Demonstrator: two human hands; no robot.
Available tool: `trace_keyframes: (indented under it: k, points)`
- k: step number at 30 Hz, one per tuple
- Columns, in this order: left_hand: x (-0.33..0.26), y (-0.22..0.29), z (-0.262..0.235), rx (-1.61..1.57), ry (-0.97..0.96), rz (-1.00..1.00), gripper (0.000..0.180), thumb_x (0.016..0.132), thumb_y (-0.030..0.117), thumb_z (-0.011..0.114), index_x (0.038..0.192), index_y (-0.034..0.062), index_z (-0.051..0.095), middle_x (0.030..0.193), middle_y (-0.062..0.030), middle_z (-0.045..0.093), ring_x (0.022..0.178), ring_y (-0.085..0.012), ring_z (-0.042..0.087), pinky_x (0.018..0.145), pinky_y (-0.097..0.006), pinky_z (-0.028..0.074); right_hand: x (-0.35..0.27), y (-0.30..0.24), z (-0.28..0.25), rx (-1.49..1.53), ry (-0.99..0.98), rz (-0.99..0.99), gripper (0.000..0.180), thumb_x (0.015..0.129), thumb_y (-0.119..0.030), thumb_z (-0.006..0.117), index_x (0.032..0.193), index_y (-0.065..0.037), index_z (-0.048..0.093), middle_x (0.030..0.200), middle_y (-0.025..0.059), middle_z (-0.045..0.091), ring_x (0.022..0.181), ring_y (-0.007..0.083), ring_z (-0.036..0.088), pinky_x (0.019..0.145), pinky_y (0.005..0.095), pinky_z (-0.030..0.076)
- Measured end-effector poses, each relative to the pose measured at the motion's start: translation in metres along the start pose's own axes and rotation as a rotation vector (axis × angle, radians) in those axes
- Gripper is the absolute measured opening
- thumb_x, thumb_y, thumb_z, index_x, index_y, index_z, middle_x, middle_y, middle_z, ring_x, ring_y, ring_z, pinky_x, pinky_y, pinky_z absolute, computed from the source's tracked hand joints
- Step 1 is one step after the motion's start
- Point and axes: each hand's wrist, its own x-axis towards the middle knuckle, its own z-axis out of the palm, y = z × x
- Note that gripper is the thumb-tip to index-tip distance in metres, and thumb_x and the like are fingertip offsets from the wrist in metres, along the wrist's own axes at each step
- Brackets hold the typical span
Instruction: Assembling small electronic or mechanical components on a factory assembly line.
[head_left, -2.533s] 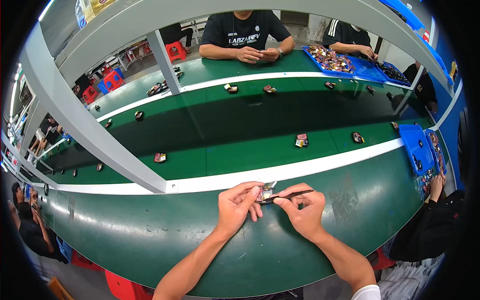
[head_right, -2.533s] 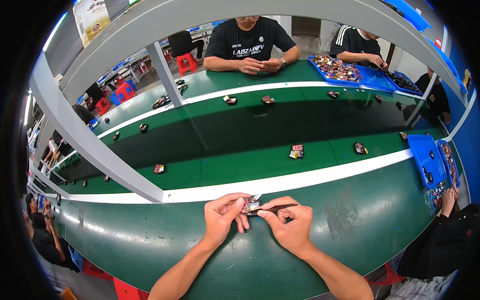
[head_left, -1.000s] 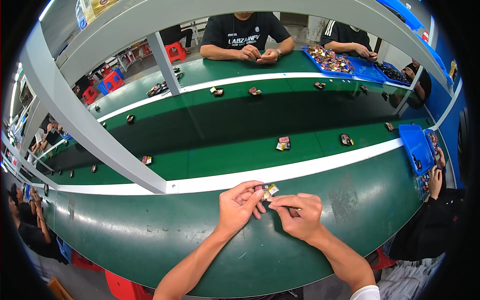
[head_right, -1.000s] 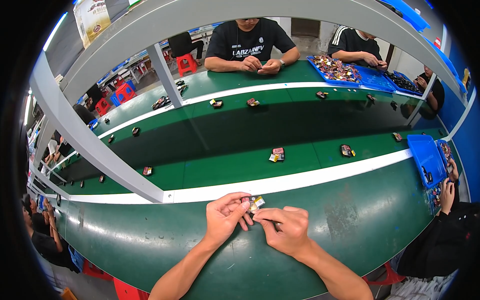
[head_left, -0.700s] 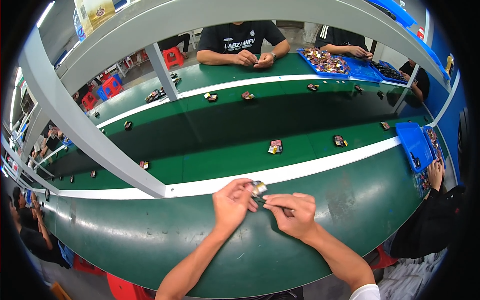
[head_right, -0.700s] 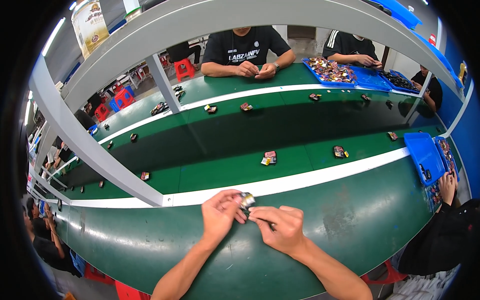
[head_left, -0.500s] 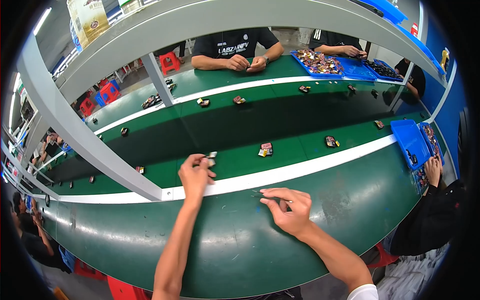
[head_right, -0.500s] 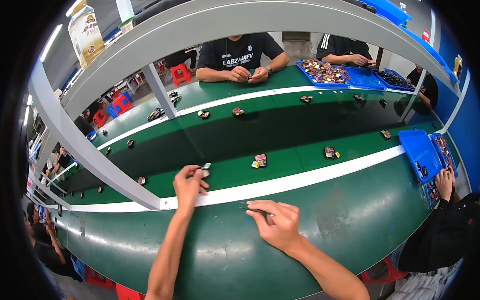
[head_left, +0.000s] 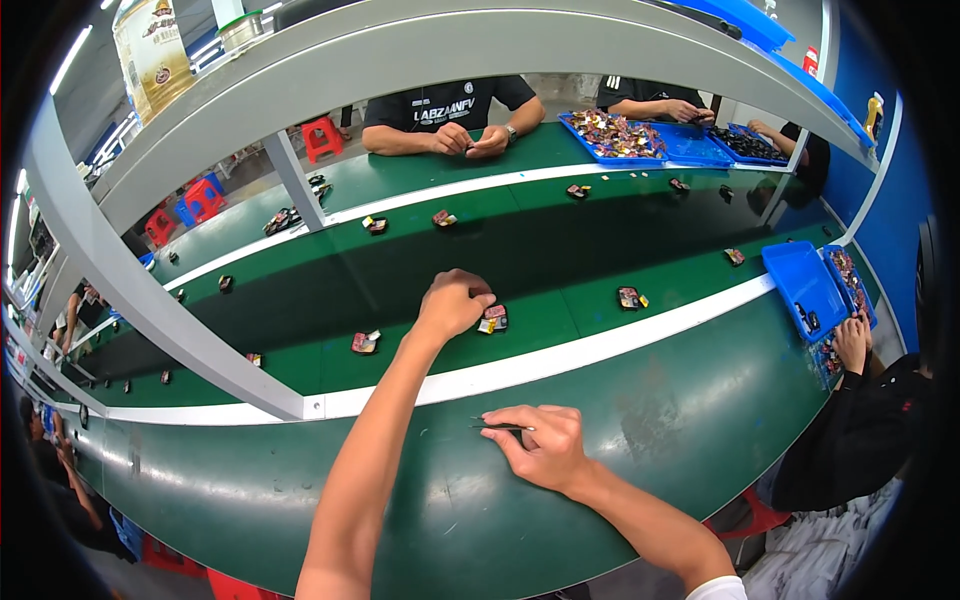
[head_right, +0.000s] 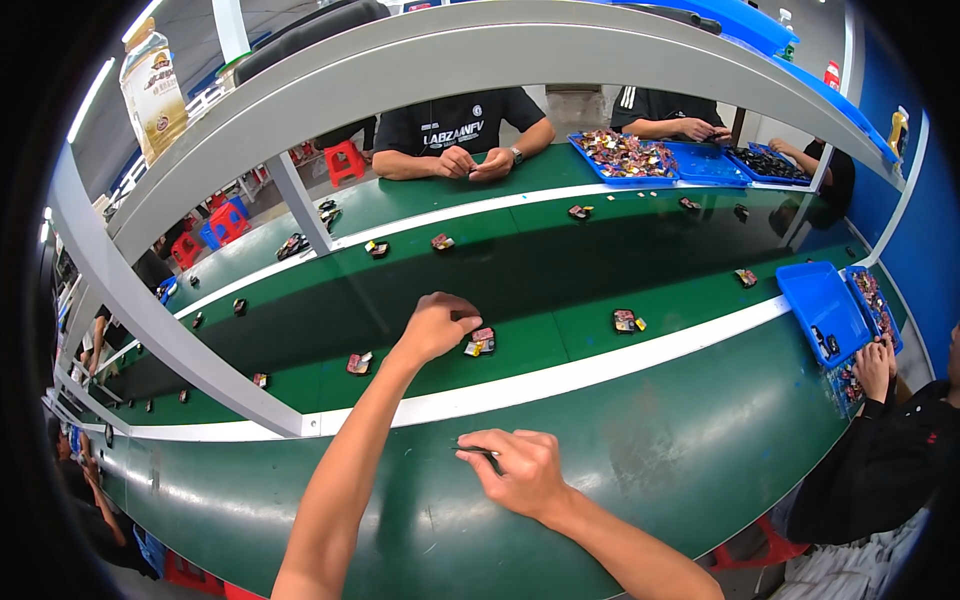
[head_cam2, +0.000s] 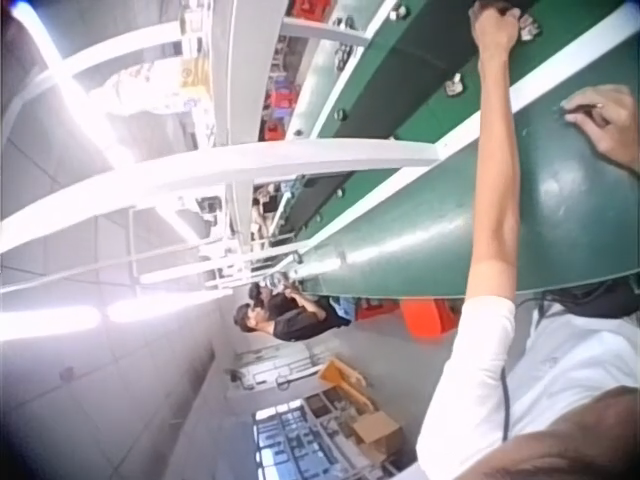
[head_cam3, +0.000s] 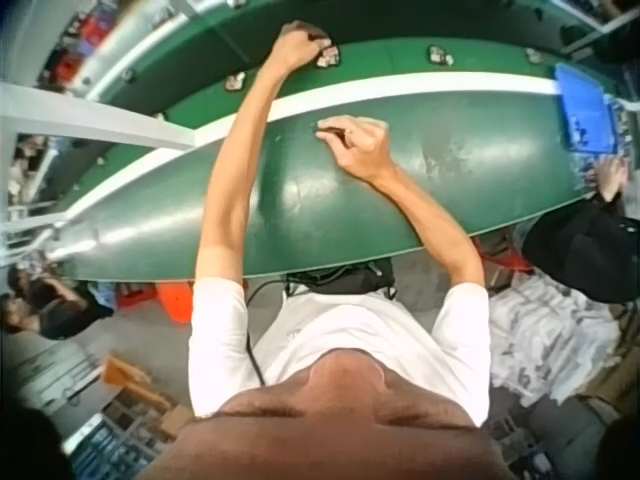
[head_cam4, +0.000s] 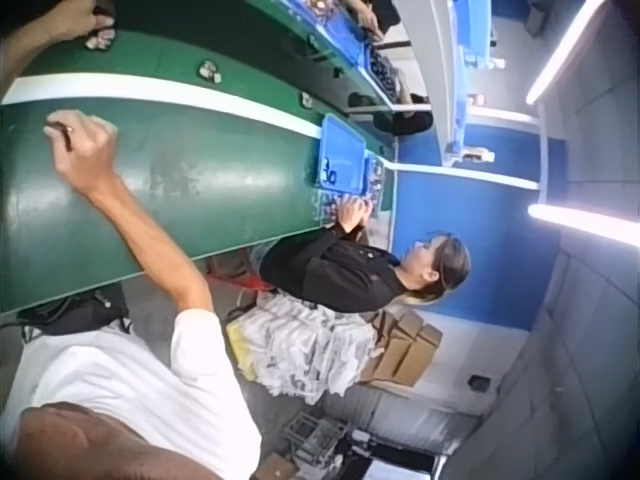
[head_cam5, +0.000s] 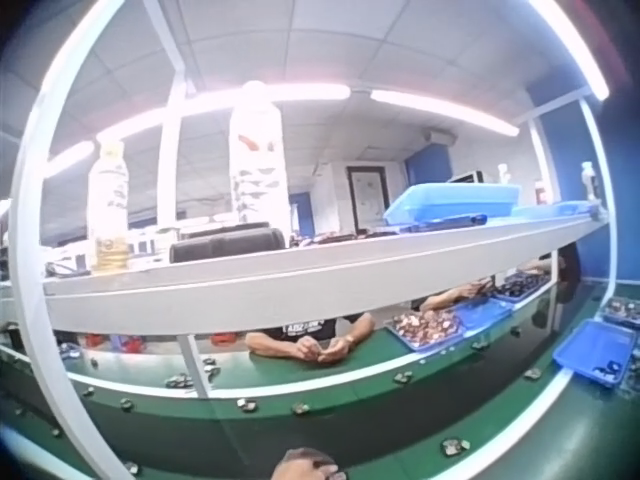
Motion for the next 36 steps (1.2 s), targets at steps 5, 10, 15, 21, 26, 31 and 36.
trace_keyframes:
  k: [5,10,15,21,26,31,36]
  points:
    - [0.016,0.014,0.011,0.01,-0.201,-0.172,0.018,0.082,0.018,0.076,0.09,0.002,0.076,0.086,-0.0125,0.074,0.084,-0.0259,0.071,0.078,-0.038,0.056,0.001,0.002,-0.004,-0.022,-0.008,0.044,0.012,0.078,-0.004,0.081,0.086,-0.007,0.073,0.078,0.0041,0.075,0.042,0.016,0.055,0.047,0.0276,0.046]
    - [0.007,0.0,0.006,0.053,-0.169,-0.194,0.019,0.084,0.019,0.076,0.087,-0.0003,0.074,0.084,-0.0127,0.074,0.08,-0.0259,0.071,0.076,-0.037,0.055,0.002,0.003,-0.002,0.01,0.005,0.021,0.013,0.077,-0.005,0.082,0.086,-0.007,0.073,0.078,0.0041,0.075,0.041,0.0157,0.054,0.046,0.0277,0.045]
    - [-0.034,0.006,-0.008,-0.182,-0.073,-0.313,0.019,0.091,0.014,0.07,0.091,-0.0043,0.07,0.08,-0.0122,0.073,0.074,-0.018,0.068,0.072,-0.032,0.055,-0.001,0.004,-0.004,0.041,0.014,0.099,0.014,0.075,0.0,0.084,0.084,-0.003,0.073,0.083,0.0051,0.076,0.04,0.0051,0.044,0.042,0.0236,0.034]
    - [-0.13,0.03,-0.009,-0.554,0.144,-0.403,0.014,0.099,0.009,0.062,0.096,-0.0043,0.066,0.072,-0.0038,0.065,0.049,-0.0062,0.052,0.043,-0.023,0.038,0.001,0.001,-0.007,0.479,0.08,0.451,0.014,0.082,0.002,0.08,0.092,0.002,0.07,0.084,0.0032,0.074,0.05,-0.0016,0.042,0.045,0.0197,0.031]
    - [-0.183,0.049,-0.003,-0.764,0.193,-0.486,0.02,0.098,0.01,0.065,0.11,-0.0059,0.07,0.074,-0.0077,0.069,0.051,-0.0084,0.058,0.041,-0.023,0.042,0.011,-0.011,-0.011,0.761,0.117,0.758,0.018,0.084,0.006,0.078,0.099,0.004,0.068,0.08,-0.0008,0.067,0.057,-0.0032,0.043,0.05,0.0154,0.032]
    - [-0.184,0.058,0.006,-0.714,0.255,-0.377,0.016,0.097,0.007,0.067,0.105,-0.0065,0.072,0.071,-0.008,0.07,0.052,-0.0081,0.061,0.042,-0.023,0.044,0.002,0.0,-0.008,0.628,0.07,0.652,0.016,0.084,0.006,0.078,0.098,0.004,0.069,0.081,0.0001,0.069,0.055,-0.0033,0.041,0.049,0.0161,0.031]
    - [-0.184,0.056,0.007,-0.713,0.289,-0.344,0.014,0.096,0.006,0.068,0.103,-0.0062,0.072,0.074,-0.0078,0.07,0.051,-0.0083,0.06,0.043,-0.023,0.044,-0.003,0.004,-0.003,0.327,0.036,0.509,0.015,0.082,0.003,0.08,0.094,0.002,0.071,0.074,-0.0009,0.069,0.05,-0.0029,0.04,0.045,0.0181,0.027]
